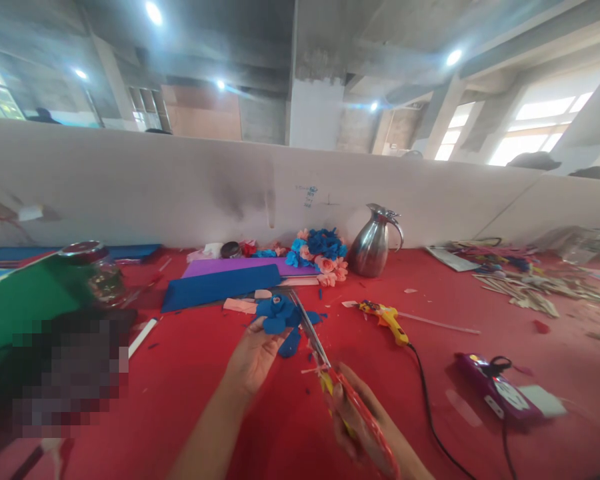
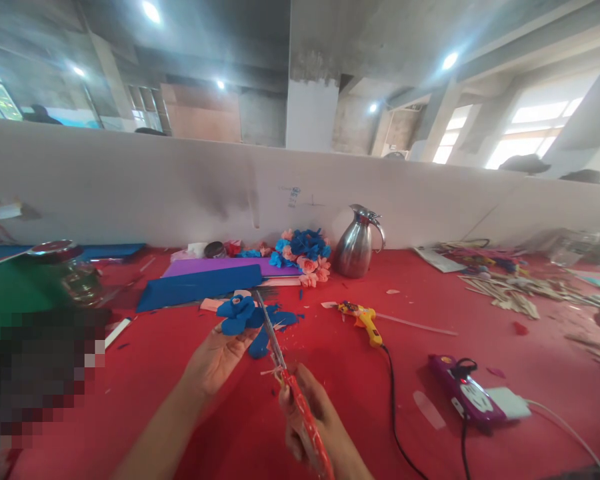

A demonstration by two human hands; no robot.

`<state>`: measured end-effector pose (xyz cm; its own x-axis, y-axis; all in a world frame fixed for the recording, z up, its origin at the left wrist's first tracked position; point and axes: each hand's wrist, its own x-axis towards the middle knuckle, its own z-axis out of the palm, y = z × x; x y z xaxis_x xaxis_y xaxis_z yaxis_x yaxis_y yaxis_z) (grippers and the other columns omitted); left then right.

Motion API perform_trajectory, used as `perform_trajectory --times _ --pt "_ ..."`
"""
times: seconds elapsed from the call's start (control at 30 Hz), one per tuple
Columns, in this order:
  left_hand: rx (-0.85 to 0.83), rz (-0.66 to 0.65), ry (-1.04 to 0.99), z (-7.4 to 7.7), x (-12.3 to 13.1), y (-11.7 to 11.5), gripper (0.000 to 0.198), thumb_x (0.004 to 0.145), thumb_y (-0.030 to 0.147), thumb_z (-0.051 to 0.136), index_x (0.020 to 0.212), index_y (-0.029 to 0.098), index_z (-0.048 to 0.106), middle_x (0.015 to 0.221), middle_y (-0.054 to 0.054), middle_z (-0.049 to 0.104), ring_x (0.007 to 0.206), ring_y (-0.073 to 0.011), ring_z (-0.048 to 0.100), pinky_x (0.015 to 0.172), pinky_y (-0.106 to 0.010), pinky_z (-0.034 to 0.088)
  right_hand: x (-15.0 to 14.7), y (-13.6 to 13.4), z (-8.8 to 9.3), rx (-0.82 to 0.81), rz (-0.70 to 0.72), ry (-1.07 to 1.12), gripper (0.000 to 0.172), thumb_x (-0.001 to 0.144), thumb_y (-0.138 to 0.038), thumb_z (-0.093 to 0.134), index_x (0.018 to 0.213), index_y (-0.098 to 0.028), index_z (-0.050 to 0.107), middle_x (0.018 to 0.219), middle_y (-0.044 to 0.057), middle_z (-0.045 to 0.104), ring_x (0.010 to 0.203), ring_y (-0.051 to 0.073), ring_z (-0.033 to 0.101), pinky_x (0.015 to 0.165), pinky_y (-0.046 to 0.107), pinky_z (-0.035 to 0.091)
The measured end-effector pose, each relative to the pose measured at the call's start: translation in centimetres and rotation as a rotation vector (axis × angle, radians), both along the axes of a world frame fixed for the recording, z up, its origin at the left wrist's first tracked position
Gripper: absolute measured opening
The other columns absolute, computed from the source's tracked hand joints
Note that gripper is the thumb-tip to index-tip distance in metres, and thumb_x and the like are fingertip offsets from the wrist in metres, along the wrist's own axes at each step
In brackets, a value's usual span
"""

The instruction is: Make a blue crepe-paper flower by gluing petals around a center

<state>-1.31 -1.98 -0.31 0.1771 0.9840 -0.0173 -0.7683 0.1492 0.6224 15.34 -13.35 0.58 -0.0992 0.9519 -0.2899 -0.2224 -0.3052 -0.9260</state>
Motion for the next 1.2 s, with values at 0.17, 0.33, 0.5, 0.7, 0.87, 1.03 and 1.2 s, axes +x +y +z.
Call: perform_trajectory --times 0.17,0.33,0.5,0.7,0.87,1.03,1.2 --pt "-0.018 0.006 -0.008 -0.1 -0.1 0.0 0.020 0.059 0.005 0.078 0.053 0.017 0.063 0.068 0.002 0.074 0.073 -0.0143 0.068 0.082 -0.031 0.050 0.6 -0.4 -0.9 -0.030 -0.120 -0.061 0.092 0.048 -0.078 0.069 0.117 -0.023 0.046 0.070 -0.003 0.059 0.029 0.004 0.040 0.029 0.018 0.025" --pt "-0.019 0.051 -0.002 0.2 0.0 -0.1 0.017 0.059 0.008 0.078 0.055 0.018 0.064 0.068 0.003 0.073 0.071 -0.0127 0.066 0.077 -0.028 0.050 3.7 2.4 -1.6 0.117 -0.060 -0.355 0.058 0.071 -0.060 0.063 0.112 -0.021 0.055 0.070 0.000 0.062 0.039 0.012 0.052 0.037 0.023 0.036" --pt "-0.009 0.065 0.046 1.0 0.3 -0.3 0.019 0.055 0.010 0.080 0.067 0.020 0.070 0.070 0.001 0.073 0.077 -0.0159 0.067 0.072 -0.026 0.048 6.9 6.7 -2.2 0.288 -0.127 -1.173 0.038 0.079 -0.028 0.056 0.116 -0.018 0.058 0.084 0.009 0.069 0.081 0.026 0.065 0.070 0.032 0.044" --pt "0.082 0.046 0.072 1.5 0.8 -0.6 0.019 0.055 0.007 0.078 0.063 0.020 0.068 0.065 0.002 0.070 0.070 -0.0150 0.065 0.067 -0.024 0.046 5.6 7.6 -0.8 0.374 -0.069 -1.587 0.033 0.080 -0.015 0.049 0.110 -0.014 0.064 0.103 0.020 0.064 0.102 0.034 0.058 0.084 0.042 0.040" --pt "0.076 0.058 0.076 0.8 0.9 -0.3 0.019 0.062 0.005 0.075 0.057 0.020 0.064 0.056 0.005 0.064 0.056 -0.0104 0.058 0.060 -0.022 0.043 0.7 8.8 1.7 0.554 0.033 -0.728 0.033 0.074 -0.011 0.049 0.101 -0.019 0.066 0.105 0.010 0.066 0.098 0.024 0.059 0.086 0.036 0.043" --pt "0.025 0.082 0.101 -0.5 0.7 0.3 0.018 0.061 0.007 0.077 0.067 0.022 0.070 0.070 0.002 0.073 0.069 -0.0141 0.065 0.070 -0.023 0.045 -2.6 10.2 2.2 0.333 0.142 0.187 0.020 0.065 -0.014 0.062 0.084 -0.017 0.065 0.080 0.001 0.067 0.079 0.016 0.059 0.077 0.028 0.044" --pt "0.013 0.066 0.174 -0.4 1.5 0.1 0.029 0.053 0.012 0.083 0.078 0.021 0.073 0.080 -0.001 0.076 0.084 -0.0205 0.067 0.077 -0.028 0.048 -2.4 9.9 1.4 0.277 0.086 0.405 0.014 0.065 -0.023 0.072 0.076 -0.016 0.065 0.071 -0.001 0.065 0.068 0.012 0.058 0.075 0.026 0.044"
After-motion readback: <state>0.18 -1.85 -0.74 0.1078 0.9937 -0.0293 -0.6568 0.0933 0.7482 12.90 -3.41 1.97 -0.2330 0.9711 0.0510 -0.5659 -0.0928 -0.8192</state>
